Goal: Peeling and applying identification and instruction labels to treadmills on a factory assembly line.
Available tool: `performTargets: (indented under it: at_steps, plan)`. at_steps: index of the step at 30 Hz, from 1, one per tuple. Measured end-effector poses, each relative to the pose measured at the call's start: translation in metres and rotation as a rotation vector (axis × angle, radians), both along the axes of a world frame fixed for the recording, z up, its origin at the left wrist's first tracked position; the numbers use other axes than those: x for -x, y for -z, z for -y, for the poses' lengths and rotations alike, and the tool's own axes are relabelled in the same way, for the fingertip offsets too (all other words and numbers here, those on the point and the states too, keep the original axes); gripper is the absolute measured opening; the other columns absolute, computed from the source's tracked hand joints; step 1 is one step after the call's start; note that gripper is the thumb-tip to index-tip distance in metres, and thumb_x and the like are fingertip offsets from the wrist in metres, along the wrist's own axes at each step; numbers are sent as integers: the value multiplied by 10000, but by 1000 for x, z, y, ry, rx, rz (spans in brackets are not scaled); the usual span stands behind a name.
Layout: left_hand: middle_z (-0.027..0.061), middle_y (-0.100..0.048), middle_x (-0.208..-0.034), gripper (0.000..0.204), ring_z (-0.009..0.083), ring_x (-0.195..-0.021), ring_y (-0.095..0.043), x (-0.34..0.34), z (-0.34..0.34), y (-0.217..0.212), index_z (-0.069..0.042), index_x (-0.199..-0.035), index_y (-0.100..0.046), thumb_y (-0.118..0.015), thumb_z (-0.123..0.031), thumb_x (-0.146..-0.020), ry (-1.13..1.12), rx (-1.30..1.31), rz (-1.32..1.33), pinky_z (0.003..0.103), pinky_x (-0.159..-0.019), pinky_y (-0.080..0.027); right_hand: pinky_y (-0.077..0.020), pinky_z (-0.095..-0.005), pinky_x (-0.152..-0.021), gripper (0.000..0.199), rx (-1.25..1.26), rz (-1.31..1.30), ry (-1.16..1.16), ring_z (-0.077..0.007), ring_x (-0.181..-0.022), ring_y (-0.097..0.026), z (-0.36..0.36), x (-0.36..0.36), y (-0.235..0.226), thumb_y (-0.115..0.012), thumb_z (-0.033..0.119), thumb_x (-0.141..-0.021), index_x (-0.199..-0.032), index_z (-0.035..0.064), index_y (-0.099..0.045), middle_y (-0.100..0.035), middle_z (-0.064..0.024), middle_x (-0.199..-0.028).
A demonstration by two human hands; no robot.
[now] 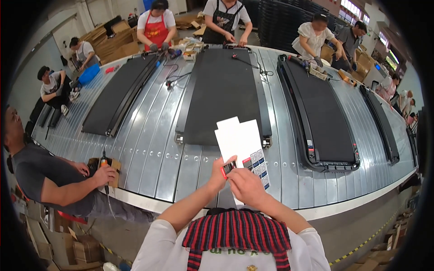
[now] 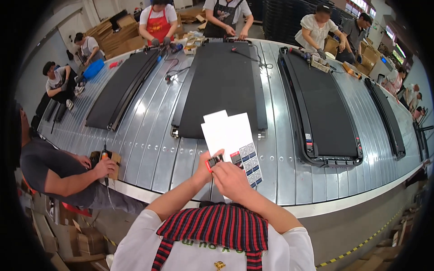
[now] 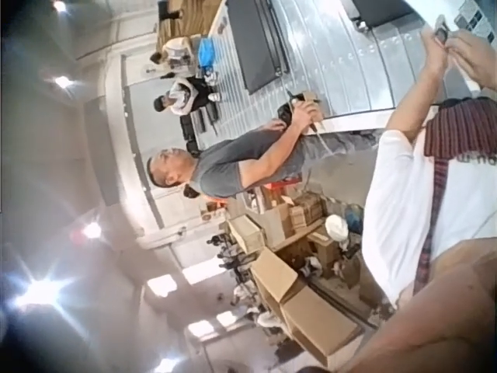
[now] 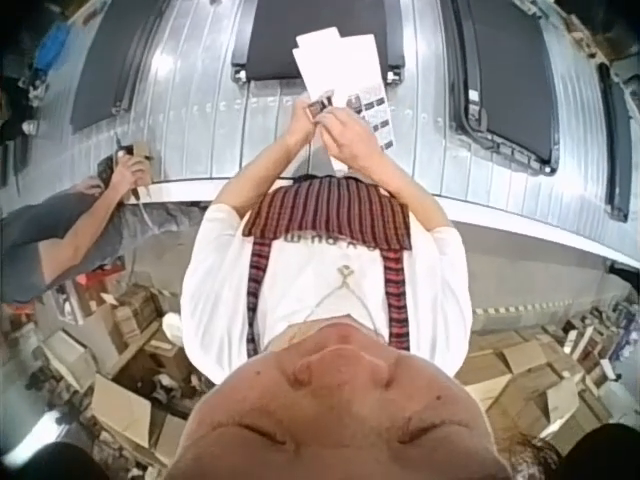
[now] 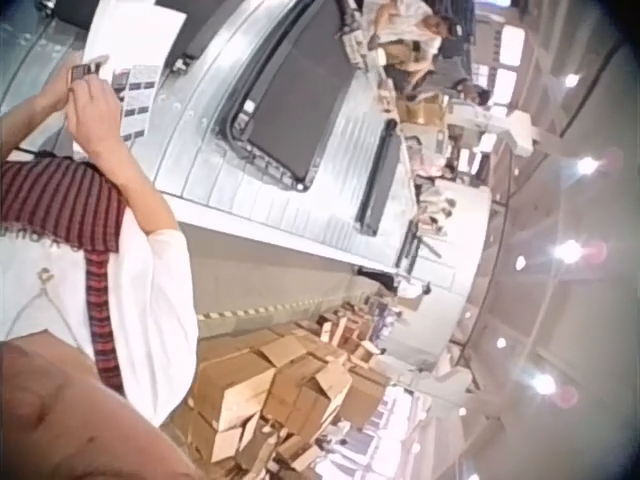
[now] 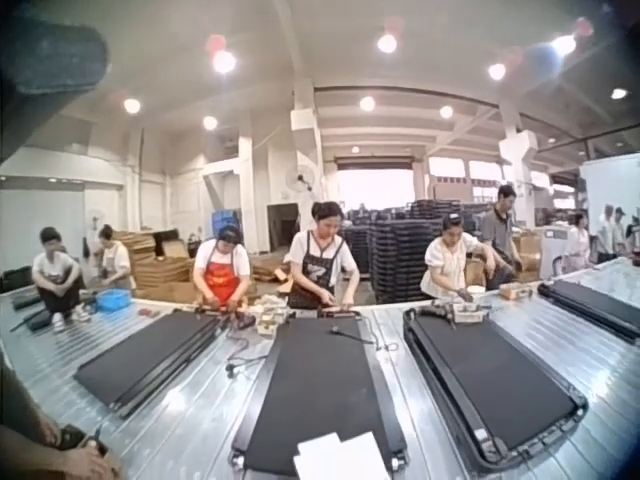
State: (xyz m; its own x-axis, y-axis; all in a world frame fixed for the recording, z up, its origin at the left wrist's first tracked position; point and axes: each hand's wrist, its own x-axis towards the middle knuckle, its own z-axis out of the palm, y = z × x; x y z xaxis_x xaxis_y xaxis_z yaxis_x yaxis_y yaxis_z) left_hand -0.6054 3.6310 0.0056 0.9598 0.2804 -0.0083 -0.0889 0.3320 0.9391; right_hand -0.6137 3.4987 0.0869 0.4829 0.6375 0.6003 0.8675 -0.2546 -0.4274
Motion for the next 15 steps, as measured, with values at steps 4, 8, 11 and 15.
performTargets:
  at_steps: [4, 8, 11, 15]
  plan:
    - [3, -566, -732, 262, 59, -661, -476, -4, -5, -13, 23, -861, -598, -592, -232, -802, 22, -115, -112, 234, -589, -411, -454, -335, -569, 151, -64, 32, 34, -246, -673, -554, 1, -18, -13, -594, 24, -678, -824, 40, -563, -555, -83, -738]
    - [46, -592, -671, 373, 69, -618, -490, 6, -13, -15, 22, -867, -595, -557, -345, -809, 76, -306, 41, 268, -555, -418, -449, -317, -537, 158, 2, 153, 72, -228, -637, -550, -9, -18, -21, -591, 11, -672, -825, 50, -573, -546, -68, -707]
    - [148, -607, -698, 447, 94, -646, -535, 11, -18, -11, 18, -888, -587, -513, -416, -811, 90, -468, 152, 315, -575, -430, -449, -307, -526, 191, 91, 198, 43, -209, -626, -542, -15, -16, -15, -583, 12, -655, -837, 65, -572, -527, -46, -690]
    - [201, -564, -677, 486, 205, -605, -567, 15, -27, -10, 28, -860, -571, -488, -448, -812, 142, -513, 128, 323, -562, -425, -444, -311, -517, 211, 127, 239, 40, -195, -610, -532, -22, -10, -14, -570, 4, -636, -831, 84, -566, -505, -39, -677]
